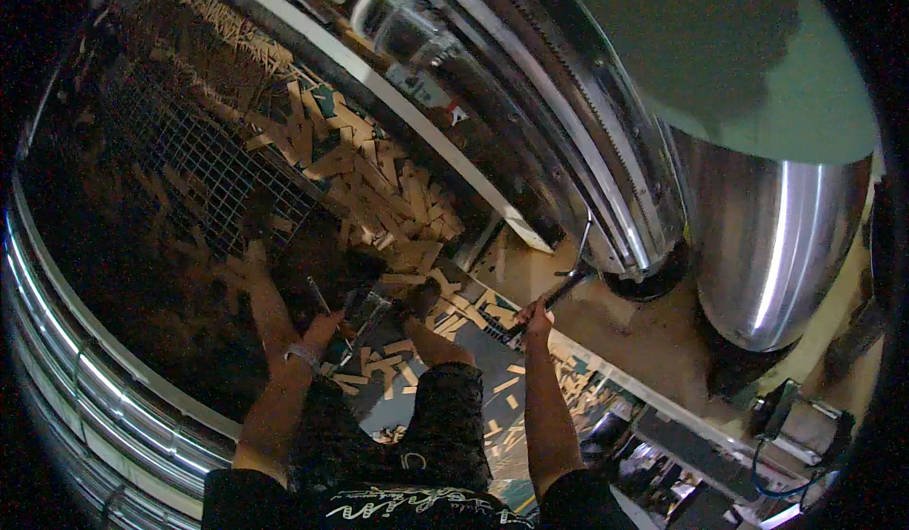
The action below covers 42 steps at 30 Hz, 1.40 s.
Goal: The person uses a wrench to turn bolts on a machine cylinder and then uses a tape measure to check the positioning of machine parts along a graduated rail.
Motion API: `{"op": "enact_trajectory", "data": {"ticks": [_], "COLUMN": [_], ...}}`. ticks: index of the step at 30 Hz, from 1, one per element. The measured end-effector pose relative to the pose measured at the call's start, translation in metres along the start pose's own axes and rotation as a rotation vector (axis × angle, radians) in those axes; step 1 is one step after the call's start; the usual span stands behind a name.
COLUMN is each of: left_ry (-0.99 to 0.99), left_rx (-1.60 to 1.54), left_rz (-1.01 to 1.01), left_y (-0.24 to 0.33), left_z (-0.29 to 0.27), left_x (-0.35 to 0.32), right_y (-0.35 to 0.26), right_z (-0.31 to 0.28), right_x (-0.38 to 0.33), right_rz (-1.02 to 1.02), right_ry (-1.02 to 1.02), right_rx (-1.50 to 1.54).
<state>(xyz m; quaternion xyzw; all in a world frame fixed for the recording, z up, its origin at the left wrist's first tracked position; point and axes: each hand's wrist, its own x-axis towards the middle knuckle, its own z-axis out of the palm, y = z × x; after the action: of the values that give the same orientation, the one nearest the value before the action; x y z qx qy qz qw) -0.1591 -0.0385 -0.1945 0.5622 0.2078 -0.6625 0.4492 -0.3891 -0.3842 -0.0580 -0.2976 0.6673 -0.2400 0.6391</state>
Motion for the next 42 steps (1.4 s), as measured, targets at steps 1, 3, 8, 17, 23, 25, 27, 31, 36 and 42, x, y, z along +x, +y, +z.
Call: {"op": "enact_trajectory", "data": {"ticks": [1,3,8,17,23,25,27,31,36,42], "left_ry": [0.067,0.525,0.171,-0.221,-0.133,-0.073,0.121,0.615,0.46,0.097], "left_rx": [0.018,0.267,0.522,0.51,0.506,0.53,0.629,0.883,0.377,0.546], "left_rz": [-0.063,-0.051,0.198,0.146,0.196,0.245,0.431,0.892,0.73,0.246], "left_y": [0.011,-0.011,0.008,0.048,0.048,0.043,0.04,0.04,0.101,0.065], "left_z": [0.007,0.02,-0.022,-0.038,-0.053,-0.056,-0.066,-0.082,-0.017,-0.011], "left_x": [-0.005,0.014,0.028,-0.004,-0.013,-0.014,-0.013,-0.006,-0.077,-0.035], "right_y": [0.008,0.044,0.004,-0.067,-0.034,-0.023,-0.02,-0.047,-0.158,-0.168], "right_z": [-0.01,-0.056,0.012,0.002,-0.008,-0.029,-0.041,-0.044,-0.01,-0.003], "right_x": [0.008,0.032,-0.078,-0.123,-0.071,-0.043,-0.035,-0.07,-0.158,-0.166], "right_rz": [0.078,0.0,0.082,-0.155,-0.375,-0.501,-0.562,-0.251,0.032,0.005], "right_ry": [0.08,-0.311,0.0,0.154,0.137,0.103,0.042,-0.033,-0.053,-0.04], "right_rx": [0.024,0.087,-0.006,-0.177,-0.276,-0.479,-0.559,-0.397,-0.245,-0.323]}}
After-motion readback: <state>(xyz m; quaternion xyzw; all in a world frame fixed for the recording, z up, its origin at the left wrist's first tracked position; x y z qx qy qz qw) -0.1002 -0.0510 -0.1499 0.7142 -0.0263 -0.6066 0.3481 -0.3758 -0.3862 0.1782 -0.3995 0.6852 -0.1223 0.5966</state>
